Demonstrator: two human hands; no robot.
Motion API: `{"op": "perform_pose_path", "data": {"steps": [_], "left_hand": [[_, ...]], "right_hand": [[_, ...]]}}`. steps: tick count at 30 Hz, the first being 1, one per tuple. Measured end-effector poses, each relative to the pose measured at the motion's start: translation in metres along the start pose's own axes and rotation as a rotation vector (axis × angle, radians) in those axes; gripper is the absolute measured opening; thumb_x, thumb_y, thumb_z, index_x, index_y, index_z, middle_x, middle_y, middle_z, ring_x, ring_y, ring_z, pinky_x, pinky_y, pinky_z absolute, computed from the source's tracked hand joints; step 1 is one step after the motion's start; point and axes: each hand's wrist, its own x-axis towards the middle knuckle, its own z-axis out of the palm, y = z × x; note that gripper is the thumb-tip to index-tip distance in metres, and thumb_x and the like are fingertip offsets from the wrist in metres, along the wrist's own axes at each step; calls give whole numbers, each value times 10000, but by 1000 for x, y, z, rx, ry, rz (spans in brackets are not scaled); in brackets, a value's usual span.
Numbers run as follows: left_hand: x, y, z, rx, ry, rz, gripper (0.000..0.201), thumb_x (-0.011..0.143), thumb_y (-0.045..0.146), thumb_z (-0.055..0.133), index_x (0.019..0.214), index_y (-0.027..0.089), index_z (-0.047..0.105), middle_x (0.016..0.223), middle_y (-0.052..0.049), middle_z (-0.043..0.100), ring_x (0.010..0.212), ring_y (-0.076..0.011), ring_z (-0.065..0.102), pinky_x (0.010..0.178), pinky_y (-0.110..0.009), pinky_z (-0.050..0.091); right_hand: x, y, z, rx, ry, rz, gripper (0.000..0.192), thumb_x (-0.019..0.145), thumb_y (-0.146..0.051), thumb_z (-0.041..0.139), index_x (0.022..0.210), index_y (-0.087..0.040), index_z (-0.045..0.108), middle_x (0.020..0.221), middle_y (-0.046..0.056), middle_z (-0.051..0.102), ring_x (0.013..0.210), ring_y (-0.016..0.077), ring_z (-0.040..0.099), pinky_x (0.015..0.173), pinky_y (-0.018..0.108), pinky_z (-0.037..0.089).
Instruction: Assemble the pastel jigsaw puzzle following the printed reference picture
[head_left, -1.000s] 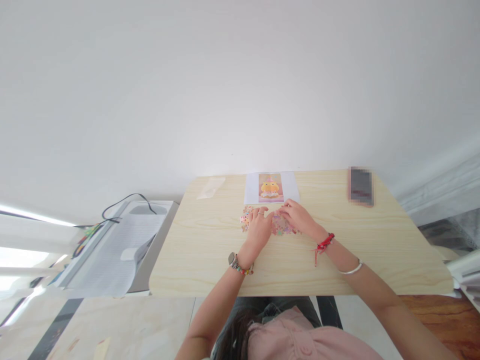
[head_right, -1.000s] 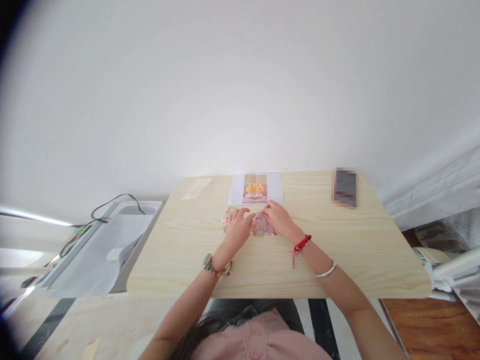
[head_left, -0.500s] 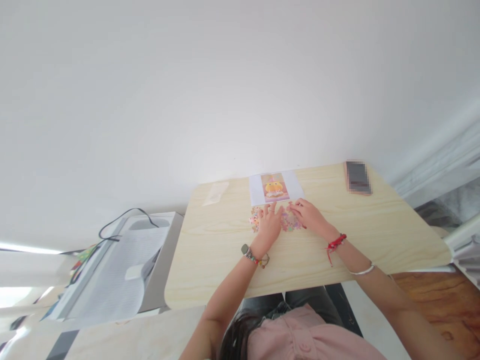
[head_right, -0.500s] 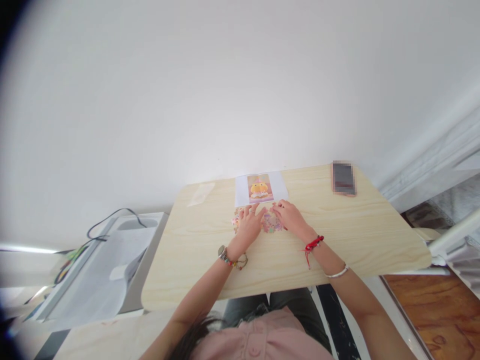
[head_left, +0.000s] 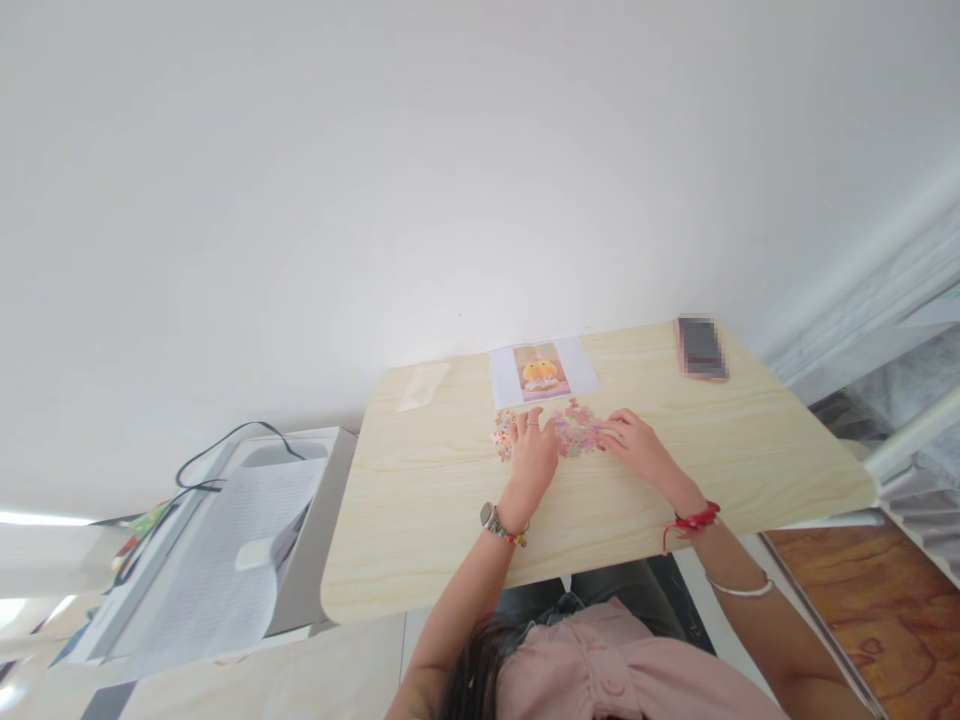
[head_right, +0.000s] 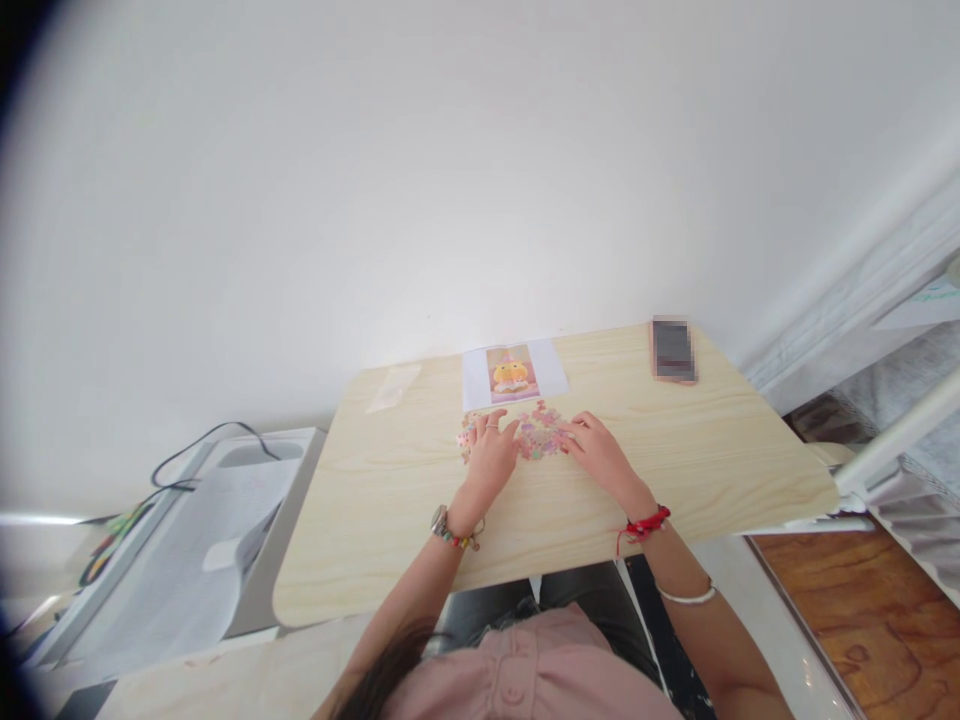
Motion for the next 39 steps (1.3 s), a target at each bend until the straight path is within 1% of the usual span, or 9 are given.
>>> {"op": "perform_pose_path", "data": {"steps": [4, 9, 13, 17, 22, 28, 33, 36, 39], "left_hand": [[-4, 5, 1, -22, 4, -25, 267, 773, 152, 501, 1010, 226, 598, 1227, -96, 444, 1108, -284, 384, 893, -480, 348], [-12, 8, 1, -55, 1, -21, 191, 788, 236, 525, 954, 236, 619, 1204, -91, 457, 1114, -284, 377, 890, -481, 347], [-18, 9, -1, -58, 19, -2, 195, 805, 242, 501, 969, 240, 606, 1193, -84, 463, 1097, -277, 391, 883, -467, 350], [-24, 11, -3, -60, -8, -18, 171, 809, 221, 485, 937, 232, 598, 1189, -77, 467, 1088, -278, 396, 867, -465, 359], [-26, 15, -2, -68, -1, 0, 205, 787, 170, 499, 972, 223, 571, 1173, -75, 471, 1092, -258, 388, 884, -445, 363], [-26, 20, 0, -95, 2, 38, 250, 758, 149, 536, 992, 236, 556, 1171, -69, 459, 1090, -252, 385, 884, -447, 372], [-29, 18, -1, -79, -3, 32, 259, 756, 137, 537, 994, 237, 554, 1177, -68, 457, 1109, -263, 370, 883, -456, 371], [-30, 18, -2, -79, -15, 33, 232, 756, 143, 542, 967, 237, 565, 1165, -63, 464, 1108, -260, 371, 893, -459, 361], [-28, 21, -2, -93, -28, 45, 215, 754, 147, 550, 950, 234, 574, 1160, -61, 465, 1093, -249, 381, 904, -455, 351]], "right_hand": [[-8, 8, 0, -6, 15, 36, 199, 815, -227, 465, 899, -195, 643, 876, 59, 550, 849, 185, 541, 793, 337, 438], [-15, 8, 4, -6, -9, 69, 193, 812, -253, 483, 937, -187, 614, 896, 58, 537, 854, 183, 545, 803, 332, 435], [-18, 2, 12, -16, -5, 74, 136, 796, -241, 505, 873, -193, 607, 864, 49, 533, 834, 179, 545, 784, 324, 439], [-21, 4, 18, -24, 24, 79, 102, 790, -205, 501, 823, -195, 597, 847, 50, 536, 826, 182, 545, 768, 329, 442], [-25, 4, 20, -15, 21, 49, 123, 817, -202, 464, 811, -196, 587, 841, 52, 541, 824, 184, 547, 761, 333, 446], [-25, 2, 22, -24, 36, 63, 129, 817, -219, 467, 827, -196, 594, 846, 58, 537, 815, 190, 545, 754, 338, 449], [-24, 5, 15, 58, 33, 15, 179, 837, -204, 431, 847, -202, 610, 849, 52, 540, 819, 175, 550, 776, 326, 451], [-24, 11, 6, 36, 82, 50, 191, 823, -206, 442, 903, -206, 615, 879, 60, 537, 852, 190, 549, 789, 343, 451], [-22, 18, -1, 1, 70, 68, 201, 809, -218, 459, 929, -207, 620, 904, 64, 530, 868, 201, 547, 798, 354, 451]]}}
